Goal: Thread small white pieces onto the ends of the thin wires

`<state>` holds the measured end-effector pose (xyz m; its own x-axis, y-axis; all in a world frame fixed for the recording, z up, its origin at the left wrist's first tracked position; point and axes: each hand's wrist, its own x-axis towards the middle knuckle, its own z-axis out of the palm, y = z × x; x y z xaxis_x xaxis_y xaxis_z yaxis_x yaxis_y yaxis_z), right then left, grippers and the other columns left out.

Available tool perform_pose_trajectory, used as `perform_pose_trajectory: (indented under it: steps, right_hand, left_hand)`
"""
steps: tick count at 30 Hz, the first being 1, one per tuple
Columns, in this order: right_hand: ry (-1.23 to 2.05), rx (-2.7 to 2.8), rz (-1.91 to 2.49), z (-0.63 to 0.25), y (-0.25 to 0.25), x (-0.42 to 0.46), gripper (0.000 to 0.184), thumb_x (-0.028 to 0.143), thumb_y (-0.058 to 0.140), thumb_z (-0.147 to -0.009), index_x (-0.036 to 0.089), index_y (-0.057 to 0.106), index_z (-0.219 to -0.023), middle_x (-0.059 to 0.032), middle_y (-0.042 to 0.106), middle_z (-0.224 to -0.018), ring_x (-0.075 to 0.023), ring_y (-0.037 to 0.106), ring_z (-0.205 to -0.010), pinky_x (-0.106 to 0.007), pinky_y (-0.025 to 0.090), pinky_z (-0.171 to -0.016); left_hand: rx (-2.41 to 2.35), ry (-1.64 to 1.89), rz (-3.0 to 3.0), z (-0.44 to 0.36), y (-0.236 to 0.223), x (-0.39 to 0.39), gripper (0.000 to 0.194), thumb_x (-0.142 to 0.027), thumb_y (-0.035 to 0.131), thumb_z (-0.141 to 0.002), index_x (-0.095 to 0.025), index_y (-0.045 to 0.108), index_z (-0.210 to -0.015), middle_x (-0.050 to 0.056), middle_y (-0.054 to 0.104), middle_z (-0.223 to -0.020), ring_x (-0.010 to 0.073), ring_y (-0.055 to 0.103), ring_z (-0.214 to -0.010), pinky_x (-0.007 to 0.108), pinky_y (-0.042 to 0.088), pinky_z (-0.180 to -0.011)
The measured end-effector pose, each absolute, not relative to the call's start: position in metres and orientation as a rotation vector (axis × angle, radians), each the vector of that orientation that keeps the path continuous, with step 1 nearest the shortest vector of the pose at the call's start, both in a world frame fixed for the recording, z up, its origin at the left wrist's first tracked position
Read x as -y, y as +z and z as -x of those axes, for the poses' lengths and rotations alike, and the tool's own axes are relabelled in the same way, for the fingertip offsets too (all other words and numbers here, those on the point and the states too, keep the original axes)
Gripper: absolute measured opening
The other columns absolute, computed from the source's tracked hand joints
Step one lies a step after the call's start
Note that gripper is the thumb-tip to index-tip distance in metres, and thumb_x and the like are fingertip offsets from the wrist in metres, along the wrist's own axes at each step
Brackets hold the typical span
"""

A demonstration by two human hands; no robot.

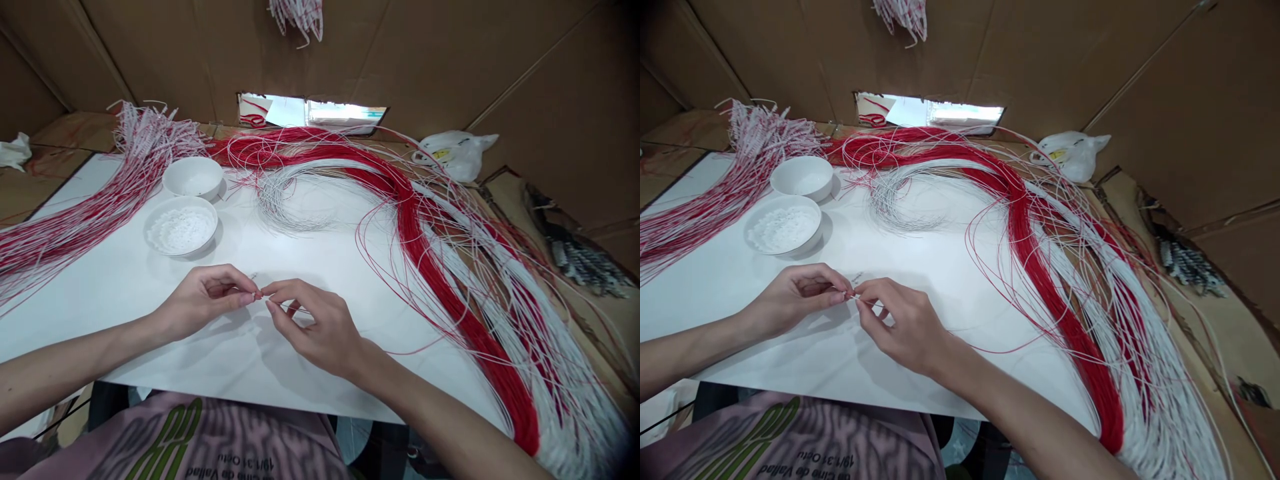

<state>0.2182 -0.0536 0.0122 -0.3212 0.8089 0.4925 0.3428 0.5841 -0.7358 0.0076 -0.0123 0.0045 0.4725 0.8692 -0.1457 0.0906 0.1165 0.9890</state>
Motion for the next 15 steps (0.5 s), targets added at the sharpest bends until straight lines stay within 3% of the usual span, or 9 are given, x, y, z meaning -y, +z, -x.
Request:
perform_pose_trajectory:
  steps: [15]
  right_hand:
    - [0.658, 1.92, 0.919, -0.2192, 0.0121, 0.0532, 0.009, 0.01, 0.053, -0.09, 0.018, 0.058, -0.088, -0.0038, 0.07, -0.094, -0.0101, 0.066, -0.079, -0.019, 0.056, -0.061]
  left_hand:
    - [-0.851, 0.81, -1.507, -0.0084, 0.0094, 0.0139, 0.005, -0.019, 0.071, -0.081, -0.02, 0.074, -0.085, 0.004, 0.072, -0.087, 0.0159, 0.067, -0.082, 0.025, 0.057, -0.072]
